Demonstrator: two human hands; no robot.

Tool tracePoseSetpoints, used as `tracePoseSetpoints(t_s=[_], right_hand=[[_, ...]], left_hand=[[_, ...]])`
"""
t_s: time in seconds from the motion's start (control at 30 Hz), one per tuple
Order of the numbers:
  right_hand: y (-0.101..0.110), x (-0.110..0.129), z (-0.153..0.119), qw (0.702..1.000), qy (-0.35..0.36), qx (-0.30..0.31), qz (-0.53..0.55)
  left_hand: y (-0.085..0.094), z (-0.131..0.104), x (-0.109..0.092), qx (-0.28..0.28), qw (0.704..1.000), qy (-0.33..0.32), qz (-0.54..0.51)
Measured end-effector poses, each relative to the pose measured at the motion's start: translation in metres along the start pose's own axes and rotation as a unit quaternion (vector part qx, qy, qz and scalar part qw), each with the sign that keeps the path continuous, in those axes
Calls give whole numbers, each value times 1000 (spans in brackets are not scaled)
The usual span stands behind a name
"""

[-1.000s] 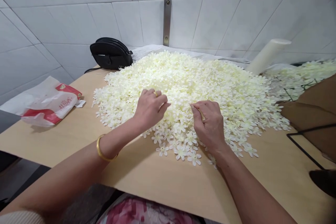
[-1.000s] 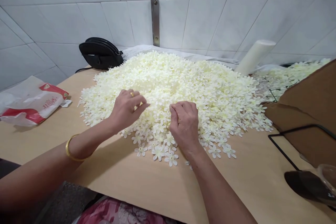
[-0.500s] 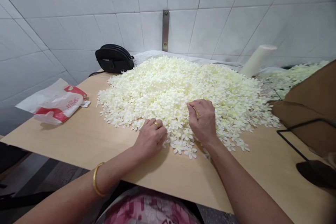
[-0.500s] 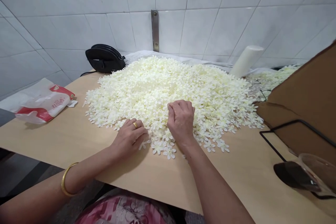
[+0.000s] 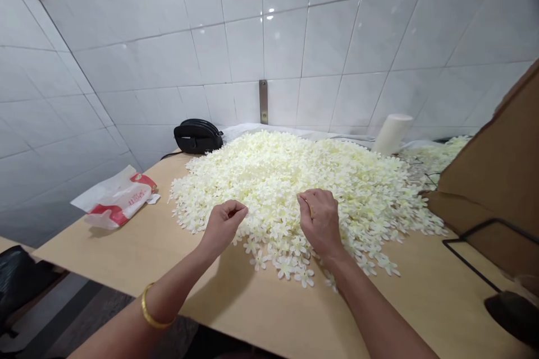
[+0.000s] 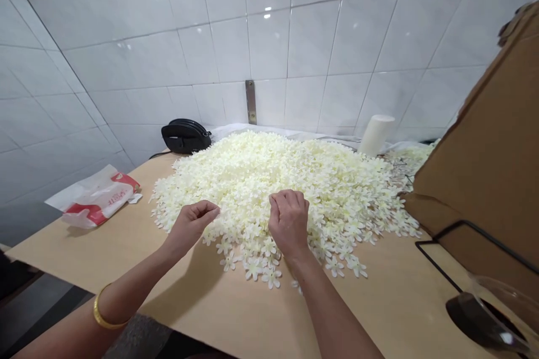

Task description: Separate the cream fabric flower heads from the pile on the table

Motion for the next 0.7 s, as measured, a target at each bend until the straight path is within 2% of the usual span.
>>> tracePoseSetpoints(t_s=[0.2,0.27,0.33,0.43,0.57,0.63,0.7], right_hand=[[-2,2,0,1000,7,1,-12],[-2,2,-1,1000,12,-3,-16],[-1,2,-1,1000,15,-8,-25],[-2,1,-1,999,21,-13,-42],[-6,6,-5,997,51,-8,-52],[-7,9,-7,996,69,-2,-50],[-8,12,-8,996,77,2,-46]], left_hand=[[5,48,13,-76,985,-76,137],[4,54,16,-96,974,-98,183],[6,49,18,-103,964,-116,216],[18,20,18,-103,955,-129,247],[44,-41,21,-96,934,-127,319],[52,-68,29,-75,923,-98,365],[55,-86,40,-44,912,-63,404]])
Point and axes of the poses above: each hand's wrist, its own z-axis towards the middle knuckle, its own y-axis out of the back of the hand, x = y × z, the point moved 4 cm from there along z, towards the middle knuckle, and after that the axes turned 13 degrees about -y, right-handed, at the moved point
